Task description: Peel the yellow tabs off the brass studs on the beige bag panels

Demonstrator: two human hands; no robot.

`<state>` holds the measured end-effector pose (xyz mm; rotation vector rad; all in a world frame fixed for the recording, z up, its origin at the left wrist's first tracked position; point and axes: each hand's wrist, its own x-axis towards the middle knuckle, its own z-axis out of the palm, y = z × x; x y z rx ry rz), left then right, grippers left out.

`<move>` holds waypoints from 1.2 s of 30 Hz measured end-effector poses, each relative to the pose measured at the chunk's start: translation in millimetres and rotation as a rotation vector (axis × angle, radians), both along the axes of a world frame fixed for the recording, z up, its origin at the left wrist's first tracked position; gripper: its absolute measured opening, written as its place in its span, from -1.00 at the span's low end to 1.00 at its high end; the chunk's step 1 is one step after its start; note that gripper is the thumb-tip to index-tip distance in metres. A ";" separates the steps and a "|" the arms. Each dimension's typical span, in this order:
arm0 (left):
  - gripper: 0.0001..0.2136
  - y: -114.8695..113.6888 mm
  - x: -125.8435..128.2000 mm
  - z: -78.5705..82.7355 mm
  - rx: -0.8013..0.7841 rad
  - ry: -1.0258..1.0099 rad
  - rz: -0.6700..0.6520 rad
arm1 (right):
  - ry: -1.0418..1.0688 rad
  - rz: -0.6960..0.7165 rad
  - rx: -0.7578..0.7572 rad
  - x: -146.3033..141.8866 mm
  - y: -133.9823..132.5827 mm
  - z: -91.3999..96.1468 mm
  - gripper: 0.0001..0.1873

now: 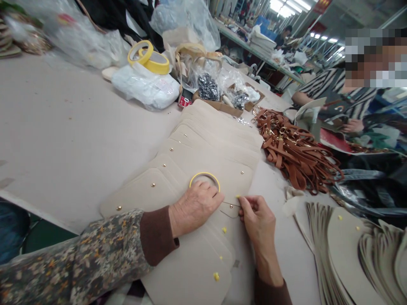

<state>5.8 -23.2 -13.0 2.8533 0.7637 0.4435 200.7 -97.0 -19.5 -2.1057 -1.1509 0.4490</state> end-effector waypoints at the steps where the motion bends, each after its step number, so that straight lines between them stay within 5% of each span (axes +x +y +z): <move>1: -0.90 0.1 -0.4 0.5 -0.004 0.006 0.006 | 0.026 0.006 0.020 0.1 -2.6 -1.5 -0.65; 9: -0.90 0.0 -1.2 1.8 -0.032 0.020 -0.001 | -0.289 0.162 0.066 -10.8 6.5 -0.8 -0.72; 15: -0.90 0.1 -3.0 0.3 -0.022 -0.022 -0.006 | -0.017 0.039 -0.009 -0.2 16.4 5.8 -0.60; 18: -0.89 1.0 -3.3 0.3 -0.024 -0.051 -0.005 | -0.067 -0.078 0.059 9.5 14.7 4.8 -0.52; 25: -0.84 3.0 -5.3 2.8 -0.018 -0.114 -0.025 | -0.015 -0.088 0.015 4.7 12.7 13.4 -0.44; 32: -0.83 4.6 -10.5 10.2 -0.001 -0.253 -0.070 | 0.168 -0.025 0.045 -8.1 -22.6 25.0 -0.48; 36: -0.84 5.2 -12.1 11.6 -0.020 -0.254 -0.087 | 0.263 0.111 -0.090 -20.2 -53.6 16.7 -0.60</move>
